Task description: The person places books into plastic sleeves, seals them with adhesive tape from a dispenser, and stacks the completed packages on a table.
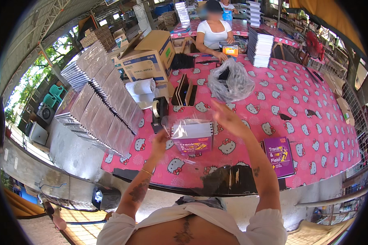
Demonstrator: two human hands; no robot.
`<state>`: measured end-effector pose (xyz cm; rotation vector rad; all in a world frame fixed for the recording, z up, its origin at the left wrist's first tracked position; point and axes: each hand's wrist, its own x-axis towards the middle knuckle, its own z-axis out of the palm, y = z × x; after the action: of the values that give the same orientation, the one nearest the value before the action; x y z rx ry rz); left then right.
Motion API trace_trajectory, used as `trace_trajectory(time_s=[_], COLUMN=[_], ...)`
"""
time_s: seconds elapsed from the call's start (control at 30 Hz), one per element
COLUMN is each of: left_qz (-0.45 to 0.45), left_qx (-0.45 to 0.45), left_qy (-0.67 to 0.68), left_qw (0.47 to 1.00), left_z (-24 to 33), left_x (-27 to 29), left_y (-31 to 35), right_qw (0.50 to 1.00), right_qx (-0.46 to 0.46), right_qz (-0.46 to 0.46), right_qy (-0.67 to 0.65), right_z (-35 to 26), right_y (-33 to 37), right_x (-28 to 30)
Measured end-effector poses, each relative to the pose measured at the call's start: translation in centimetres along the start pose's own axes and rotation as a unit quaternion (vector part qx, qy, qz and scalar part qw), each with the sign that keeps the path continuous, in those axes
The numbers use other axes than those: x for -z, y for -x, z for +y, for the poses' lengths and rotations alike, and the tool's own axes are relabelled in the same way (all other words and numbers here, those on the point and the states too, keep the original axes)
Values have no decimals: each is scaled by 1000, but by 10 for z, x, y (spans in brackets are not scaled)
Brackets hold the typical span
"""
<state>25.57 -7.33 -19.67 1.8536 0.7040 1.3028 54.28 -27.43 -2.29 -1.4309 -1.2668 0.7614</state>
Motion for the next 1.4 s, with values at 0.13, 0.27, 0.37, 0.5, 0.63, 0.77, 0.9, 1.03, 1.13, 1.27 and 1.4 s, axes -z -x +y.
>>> trace_trajectory(time_s=[0.13,0.27,0.37,0.5,0.63,0.77,0.9,1.03,1.13,1.27,1.4], left_qz=[17,-120,-37,35,-32,64,2,-177,-247,-388,-388], left_qx=[167,475,276,291,264,197,364,118,61,-5,-147], left_qy=[-148,108,90,198,-43,138,276,-442,-136,181,76], left_qw=[975,865,956,935,963,969,890,871,957,904,907], left_z=[11,-17,-49,-53,-62,-63,-63,12,69,121,136], left_x=[52,71,70,39,44,33,63,72,76,43,37], left_y=[-87,-119,-101,-83,-109,-74,-54,-88,-102,-117,-142], right_qw=[821,884,877,851,838,840,858,846,837,860,875], right_qx=[345,307,305,285,270,231,150,169,169,130,45], right_qz=[-19,16,20,64,66,84,27,77,103,72,7], right_qy=[454,352,371,436,470,484,490,500,510,487,483], right_z=[-78,-104,-111,-103,-100,-96,-105,-96,-100,-101,-116], right_y=[14,0,-8,-16,-22,-21,-23,-17,-16,-22,-15], right_x=[-19,-56,-97,-112,-134,-139,-152,-143,-147,-152,-140])
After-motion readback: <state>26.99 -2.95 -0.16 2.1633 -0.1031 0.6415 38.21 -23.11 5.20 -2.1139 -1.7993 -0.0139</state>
